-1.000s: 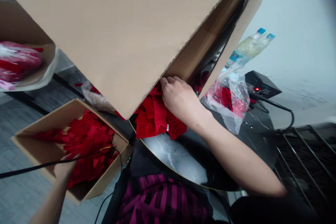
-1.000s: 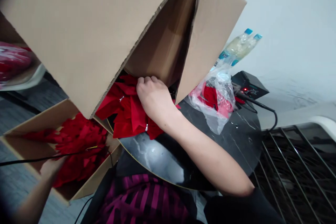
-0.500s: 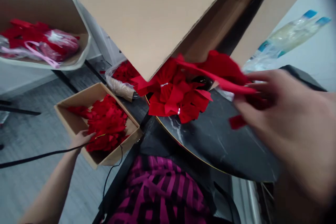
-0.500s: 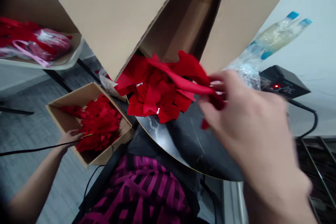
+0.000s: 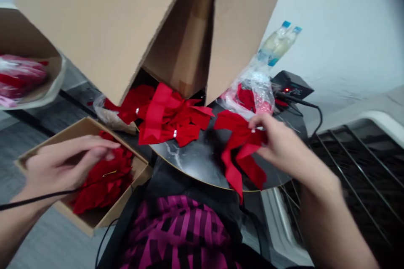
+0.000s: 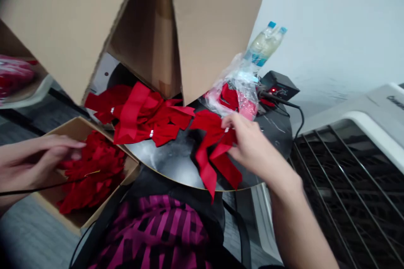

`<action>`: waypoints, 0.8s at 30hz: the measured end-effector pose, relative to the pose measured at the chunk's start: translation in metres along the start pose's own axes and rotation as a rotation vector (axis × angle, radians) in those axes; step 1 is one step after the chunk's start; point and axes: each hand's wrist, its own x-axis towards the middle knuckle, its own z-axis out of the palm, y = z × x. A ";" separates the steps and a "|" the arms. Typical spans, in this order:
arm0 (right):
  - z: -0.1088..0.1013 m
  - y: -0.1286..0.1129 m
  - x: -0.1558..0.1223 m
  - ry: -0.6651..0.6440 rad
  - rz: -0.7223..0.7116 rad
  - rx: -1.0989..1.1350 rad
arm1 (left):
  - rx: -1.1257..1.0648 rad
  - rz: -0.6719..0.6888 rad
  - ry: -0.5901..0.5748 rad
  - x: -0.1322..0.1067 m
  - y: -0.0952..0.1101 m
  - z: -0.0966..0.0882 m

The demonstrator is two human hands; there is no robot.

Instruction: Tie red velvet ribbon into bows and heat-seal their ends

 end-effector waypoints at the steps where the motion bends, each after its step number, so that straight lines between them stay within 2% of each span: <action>1: 0.009 0.000 0.003 -0.074 0.001 0.057 | -0.005 0.173 -0.021 0.005 0.023 0.015; 3: 0.023 0.006 0.005 -0.161 0.002 0.195 | -0.098 0.338 -0.156 0.017 0.066 0.046; 7: 0.025 0.024 -0.002 -0.270 0.013 0.532 | -0.022 0.470 -0.483 0.060 0.131 0.111; 10: 0.009 0.035 -0.002 -0.261 -0.038 0.614 | 0.172 0.711 -0.650 0.097 0.159 0.162; 11: 0.003 0.039 0.001 -0.252 -0.072 0.609 | 0.243 0.733 -0.730 0.107 0.165 0.178; 13: -0.009 0.051 0.015 -0.231 -0.105 0.561 | 0.355 0.666 -0.861 0.122 0.173 0.203; 15: -0.012 0.066 0.039 -0.172 -0.028 0.390 | 0.433 0.571 -0.935 0.130 0.178 0.219; 18: 0.003 0.094 0.082 -0.102 0.143 0.078 | 0.549 0.550 -0.966 0.134 0.179 0.230; 21: 0.028 0.117 0.112 -0.160 0.188 0.020 | 0.570 0.547 -0.971 0.136 0.174 0.233; 24: 0.041 0.128 0.119 -0.169 0.210 0.050 | 0.447 0.508 -0.922 0.139 0.166 0.235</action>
